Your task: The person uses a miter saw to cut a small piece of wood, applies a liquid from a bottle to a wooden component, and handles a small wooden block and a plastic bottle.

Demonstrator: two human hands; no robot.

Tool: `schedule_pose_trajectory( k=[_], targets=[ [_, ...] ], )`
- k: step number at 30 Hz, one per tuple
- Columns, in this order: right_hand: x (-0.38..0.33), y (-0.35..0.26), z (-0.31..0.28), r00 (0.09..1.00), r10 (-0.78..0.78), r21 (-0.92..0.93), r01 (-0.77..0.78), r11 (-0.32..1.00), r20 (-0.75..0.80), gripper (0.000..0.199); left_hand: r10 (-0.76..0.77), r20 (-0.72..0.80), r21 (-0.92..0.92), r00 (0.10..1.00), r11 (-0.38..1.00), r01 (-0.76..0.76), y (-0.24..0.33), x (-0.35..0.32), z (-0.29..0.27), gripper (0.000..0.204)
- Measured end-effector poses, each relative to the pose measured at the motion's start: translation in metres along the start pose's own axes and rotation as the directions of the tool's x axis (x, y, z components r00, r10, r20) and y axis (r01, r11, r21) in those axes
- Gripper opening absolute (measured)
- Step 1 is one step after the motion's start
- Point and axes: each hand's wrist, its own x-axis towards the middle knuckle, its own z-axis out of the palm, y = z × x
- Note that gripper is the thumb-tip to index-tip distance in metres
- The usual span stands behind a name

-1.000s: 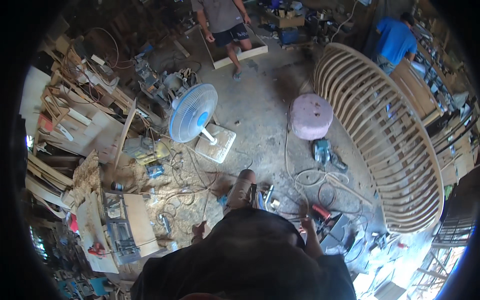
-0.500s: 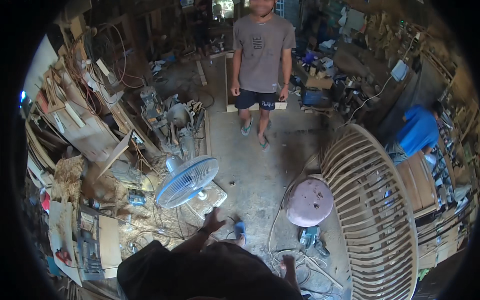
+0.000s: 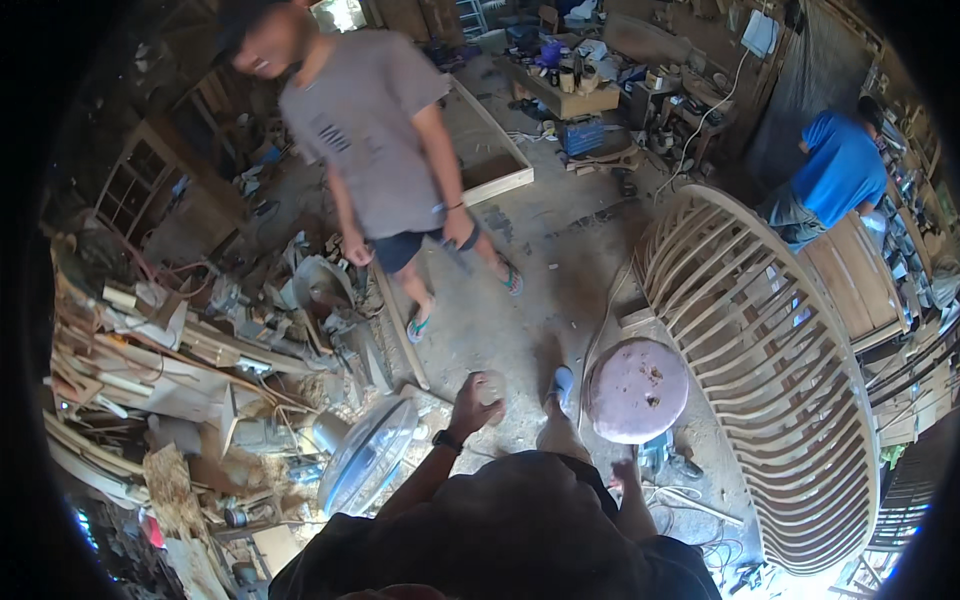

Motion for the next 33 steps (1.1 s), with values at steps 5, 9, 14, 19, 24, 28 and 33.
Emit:
schedule_pose_trajectory(
  k=[5, 9, 14, 19, 24, 28, 33],
  targets=[
    [0.014, -0.058, -0.018, 0.992, 0.082, -0.207, -0.1, 0.973, -0.094, 0.029, -0.33, -0.029, 0.217, 0.944, 0.919, 0.328, -0.074, 0.054, -0.016, 0.065],
    [0.092, -0.174, -0.044, 0.946, -0.292, -0.392, 0.218, 0.894, -0.14, 0.035, -0.444, -0.084, 0.292, 0.892, 0.845, 0.448, -0.13, 0.097, -0.042, 0.071],
    [0.139, -0.389, -0.095, 0.753, -0.63, -0.411, 0.521, 0.748, -0.192, 0.036, -0.637, -0.216, 0.272, 0.74, 0.689, 0.672, -0.162, 0.164, -0.022, 0.082],
    [0.095, -0.546, -0.09, 0.654, -0.744, -0.102, 0.738, 0.667, -0.138, 0.023, -0.675, -0.278, 0.265, 0.683, 0.63, 0.73, -0.183, 0.204, 0.004, 0.087],
    [0.189, -0.506, -0.139, 0.893, -0.407, -0.238, 0.36, 0.902, -0.194, 0.015, -0.738, -0.253, 0.183, 0.625, 0.598, 0.78, -0.21, 0.319, 0.041, 0.081],
    [0.157, -0.506, -0.147, 0.969, 0.012, -0.184, -0.059, 0.981, -0.246, 0.016, -0.778, -0.209, 0.138, 0.592, 0.576, 0.806, -0.239, 0.427, 0.039, 0.081],
    [0.16, -0.616, -0.123, 0.981, 0.001, 0.128, 0.024, 0.991, -0.196, 0.019, -0.469, -0.348, 0.253, 0.811, 0.786, 0.564, -0.292, 0.564, -0.004, 0.083]
  ],
)
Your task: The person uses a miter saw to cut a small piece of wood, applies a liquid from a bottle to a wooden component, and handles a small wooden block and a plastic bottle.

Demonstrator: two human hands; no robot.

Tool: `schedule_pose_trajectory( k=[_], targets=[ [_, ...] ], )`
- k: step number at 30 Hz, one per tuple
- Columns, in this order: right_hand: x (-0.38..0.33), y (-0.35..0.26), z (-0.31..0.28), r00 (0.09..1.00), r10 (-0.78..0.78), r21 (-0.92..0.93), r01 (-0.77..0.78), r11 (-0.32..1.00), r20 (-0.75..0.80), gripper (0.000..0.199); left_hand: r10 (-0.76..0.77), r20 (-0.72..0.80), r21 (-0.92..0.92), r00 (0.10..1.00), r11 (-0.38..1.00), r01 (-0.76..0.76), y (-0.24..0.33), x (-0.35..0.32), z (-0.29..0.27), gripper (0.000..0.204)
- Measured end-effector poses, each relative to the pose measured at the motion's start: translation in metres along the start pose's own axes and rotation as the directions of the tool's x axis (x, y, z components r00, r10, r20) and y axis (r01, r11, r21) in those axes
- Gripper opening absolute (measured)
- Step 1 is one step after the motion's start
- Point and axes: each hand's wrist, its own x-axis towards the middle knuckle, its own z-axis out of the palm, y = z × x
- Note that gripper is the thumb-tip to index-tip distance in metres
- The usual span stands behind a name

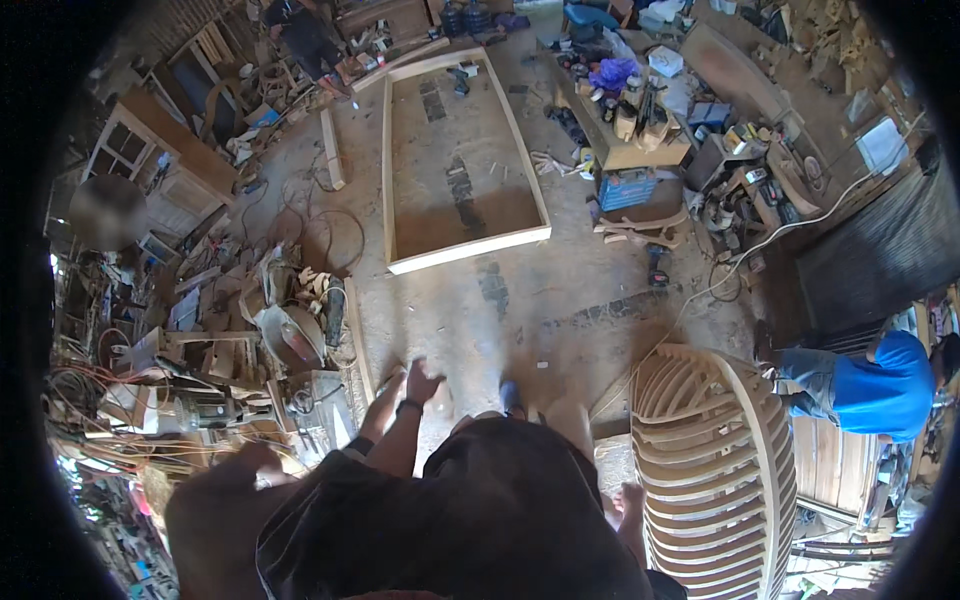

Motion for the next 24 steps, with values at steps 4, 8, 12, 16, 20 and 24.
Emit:
schedule_pose_trajectory(
  k=[4, 8, 12, 16, 20, 24],
  targets=[
    [0.056, -0.09, 0.031, 0.99, -0.134, -0.05, 0.136, 0.989, 0.047, 0.026, -0.263, 0.122, -0.28, 0.957, 0.916, 0.287, 0.074, 0.092, 0.002, 0.077],
    [0.119, -0.199, 0.074, 0.978, -0.08, -0.105, 0.101, 0.989, 0.192, 0.021, -0.073, 0.182, 0.198, 0.981, 0.98, 0.036, 0.13, 0.141, -0.005, 0.07],
    [0.202, -0.308, 0.092, 0.964, -0.153, -0.199, 0.197, 0.96, 0.217, 0.016, -0.203, 0.286, 0.24, 0.936, 0.961, 0.136, 0.135, 0.156, 0.024, 0.072],
    [0.245, -0.435, 0.141, 0.976, -0.054, -0.156, 0.088, 0.984, 0.21, 0.009, -0.494, 0.32, 0.184, 0.809, 0.87, 0.458, 0.117, 0.159, 0.047, 0.08],
    [0.3, -0.546, 0.181, 0.946, -0.121, -0.47, 0.258, 0.844, 0.302, 0.014, -0.488, 0.188, 0.162, 0.852, 0.872, 0.463, 0.153, 0.165, 0.061, 0.085],
    [0.382, -0.647, 0.175, 0.199, -0.821, -0.27, 0.961, 0.057, 0.535, 0.02, -0.478, 0.275, 0.139, 0.834, 0.879, 0.457, 0.195, 0.225, 0.105, 0.087]
  ],
)
